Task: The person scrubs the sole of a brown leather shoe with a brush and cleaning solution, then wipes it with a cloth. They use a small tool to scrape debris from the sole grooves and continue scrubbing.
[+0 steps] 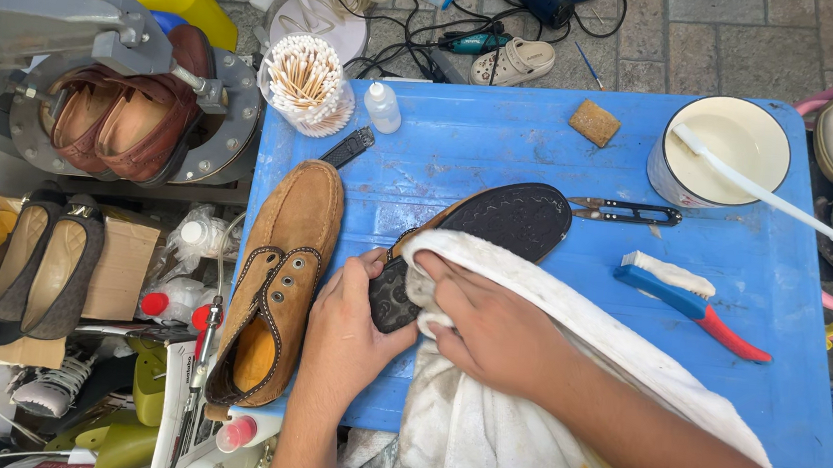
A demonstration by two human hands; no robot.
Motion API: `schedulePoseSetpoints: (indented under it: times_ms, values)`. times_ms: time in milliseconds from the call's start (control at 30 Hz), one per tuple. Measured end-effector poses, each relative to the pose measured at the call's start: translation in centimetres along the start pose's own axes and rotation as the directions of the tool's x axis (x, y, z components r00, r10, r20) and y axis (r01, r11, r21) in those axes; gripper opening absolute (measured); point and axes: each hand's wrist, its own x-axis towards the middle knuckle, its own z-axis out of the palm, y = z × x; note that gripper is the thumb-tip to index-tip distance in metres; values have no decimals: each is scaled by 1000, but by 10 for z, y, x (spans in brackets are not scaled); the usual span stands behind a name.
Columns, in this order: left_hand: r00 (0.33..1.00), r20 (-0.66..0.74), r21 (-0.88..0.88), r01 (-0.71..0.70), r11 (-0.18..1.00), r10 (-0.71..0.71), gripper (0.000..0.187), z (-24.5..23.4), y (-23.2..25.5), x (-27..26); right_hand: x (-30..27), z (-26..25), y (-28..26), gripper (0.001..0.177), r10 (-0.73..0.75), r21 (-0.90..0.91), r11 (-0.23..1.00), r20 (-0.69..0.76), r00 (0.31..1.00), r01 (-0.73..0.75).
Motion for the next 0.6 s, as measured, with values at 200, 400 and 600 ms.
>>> schedulePoseSetpoints:
  times_ms: [200,400,600]
  values:
    - [998,19,17,64,998,-64,71,1,7,-2,3,-6,1,34,-26,47,999,40,999,24]
    - [999,-28,-17,20,1000,-21,69,1,7,0,-26,-10,2,30,-148,-35,988,-19,989,148]
    - [998,-53,-103,30,994,-36,70,-3,10,-3,-55,-15,-3,32,-48,87,995,-1,999,48]
